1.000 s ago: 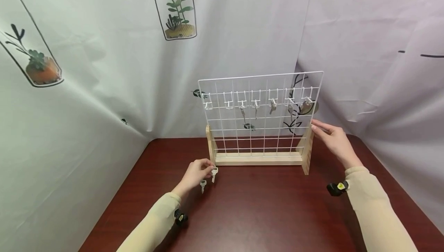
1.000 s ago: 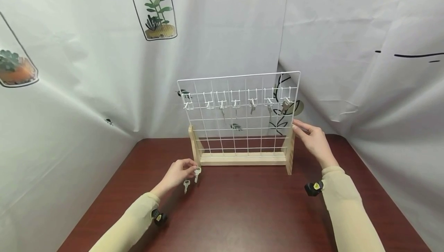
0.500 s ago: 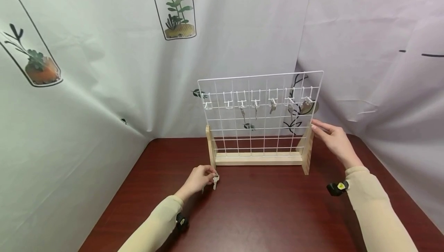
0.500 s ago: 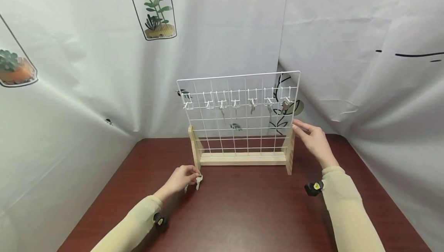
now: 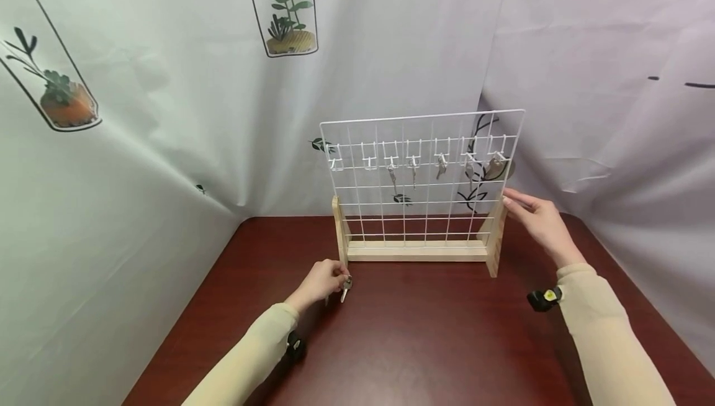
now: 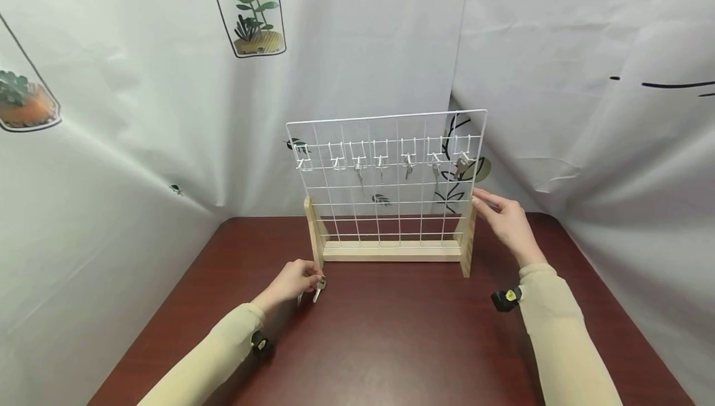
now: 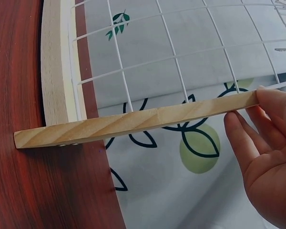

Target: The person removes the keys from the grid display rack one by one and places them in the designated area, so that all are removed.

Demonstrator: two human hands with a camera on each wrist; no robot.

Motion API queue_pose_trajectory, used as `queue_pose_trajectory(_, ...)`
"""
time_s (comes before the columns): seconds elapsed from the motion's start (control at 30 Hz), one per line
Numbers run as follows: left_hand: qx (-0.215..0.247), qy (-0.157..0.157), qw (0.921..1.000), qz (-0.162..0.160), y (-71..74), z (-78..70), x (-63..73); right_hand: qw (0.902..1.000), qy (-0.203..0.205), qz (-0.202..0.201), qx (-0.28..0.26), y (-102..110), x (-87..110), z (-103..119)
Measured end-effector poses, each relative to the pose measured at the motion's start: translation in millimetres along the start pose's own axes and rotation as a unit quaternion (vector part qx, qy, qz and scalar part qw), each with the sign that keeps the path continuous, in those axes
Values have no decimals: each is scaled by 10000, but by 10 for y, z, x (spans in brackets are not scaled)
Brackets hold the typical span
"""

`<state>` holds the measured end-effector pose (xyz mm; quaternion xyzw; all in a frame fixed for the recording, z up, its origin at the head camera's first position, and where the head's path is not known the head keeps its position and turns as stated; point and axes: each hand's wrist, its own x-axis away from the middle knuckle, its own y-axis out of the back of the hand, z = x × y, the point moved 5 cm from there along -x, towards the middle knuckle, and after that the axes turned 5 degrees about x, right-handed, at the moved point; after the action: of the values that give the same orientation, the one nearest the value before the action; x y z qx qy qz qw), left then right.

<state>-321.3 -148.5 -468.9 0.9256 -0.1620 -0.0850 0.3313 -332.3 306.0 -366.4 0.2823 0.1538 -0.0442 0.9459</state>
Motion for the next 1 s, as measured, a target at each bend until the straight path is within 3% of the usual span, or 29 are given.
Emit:
queue_pose_trajectory(0.17,-150,124,9998,103,12,6,-29,9999,-27,69,-130,-23,-10,-16)
queue_pose_trajectory(0.3,-577,86,9982,172,20,1,-61,9998,-39,56,-178,-13,-4,-16)
queue_pose_trajectory(0.63,-1585,-294,9863,342,32,-63,-101,9999,3,61,-161,-23,-39,-43)
queue_pose_trajectory(0.73,-1744,-435,9830,372,27,-84,-113,9999,-21,87,-106,-30,-46,-54)
queue_pose_trajectory(1.0,-1830,-265,9792,831,-5,-142,-185,9999,-17,62,-81,-5,-34,-40)
